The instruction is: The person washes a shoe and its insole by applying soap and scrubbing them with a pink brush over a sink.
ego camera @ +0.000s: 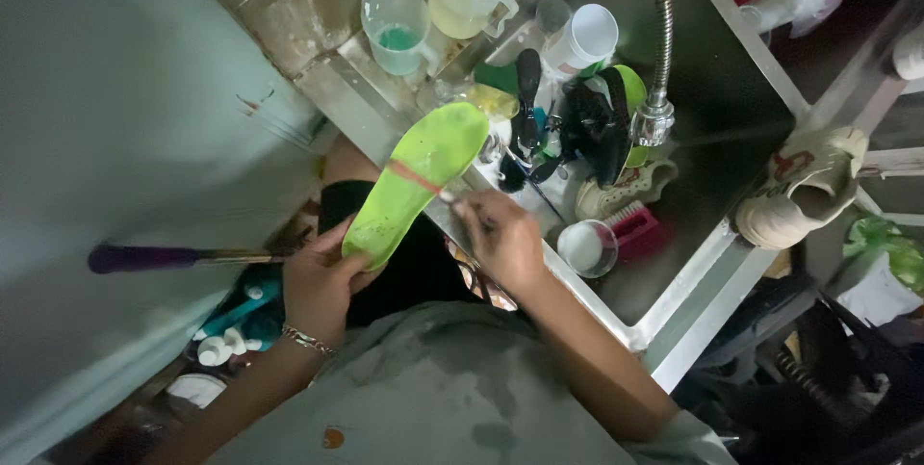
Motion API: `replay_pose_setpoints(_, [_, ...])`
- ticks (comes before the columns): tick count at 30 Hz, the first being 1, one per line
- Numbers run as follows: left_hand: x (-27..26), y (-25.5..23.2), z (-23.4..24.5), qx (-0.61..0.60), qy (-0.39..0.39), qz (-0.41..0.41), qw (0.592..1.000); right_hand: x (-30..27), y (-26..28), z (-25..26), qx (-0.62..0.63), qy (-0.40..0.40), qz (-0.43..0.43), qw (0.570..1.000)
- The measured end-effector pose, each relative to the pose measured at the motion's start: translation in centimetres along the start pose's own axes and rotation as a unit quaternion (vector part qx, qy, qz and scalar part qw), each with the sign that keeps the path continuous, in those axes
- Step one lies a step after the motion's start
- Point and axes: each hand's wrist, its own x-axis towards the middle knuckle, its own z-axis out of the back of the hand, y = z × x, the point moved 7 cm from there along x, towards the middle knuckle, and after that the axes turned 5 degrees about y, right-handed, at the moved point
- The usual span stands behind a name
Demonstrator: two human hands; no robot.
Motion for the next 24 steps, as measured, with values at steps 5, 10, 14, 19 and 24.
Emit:
replay_pose_setpoints(5, [0.3, -0.2, 0.5, 0.008, 0.001, -0.013, 1.000, 0.5, -3.1, 4.0, -0.043, -0.047, -0.069, 0.996])
replay_pose_setpoints(10, [-0.2, -0.7, -0.5, 0.025, -0.006, -0.007, 1.000, -1.9, 0.0, 3.0, -0.014, 0.010, -0.033, 0.999])
replay_pose_setpoints(14, [-0.1, -0.3, -0.6, 0.031, -0.002, -0.002, 1.000, -1.4, -2.6, 6.0, -0.050, -0.061, -0.033, 0.996])
replay_pose_setpoints(19, [-0.4, -0.3, -2.1, 0.009, -0.004, -0.002, 1.000, -2.3, -1.3, 4.7, 0.010, -0.010, -0.016, 1.000])
replay_pose_setpoints(24, [-0.6, -0.5, -2.3, 0.027, 0.009, -0.019, 0.999, -1.4, -4.5, 7.2, -0.043, -0.063, -0.014, 0.997])
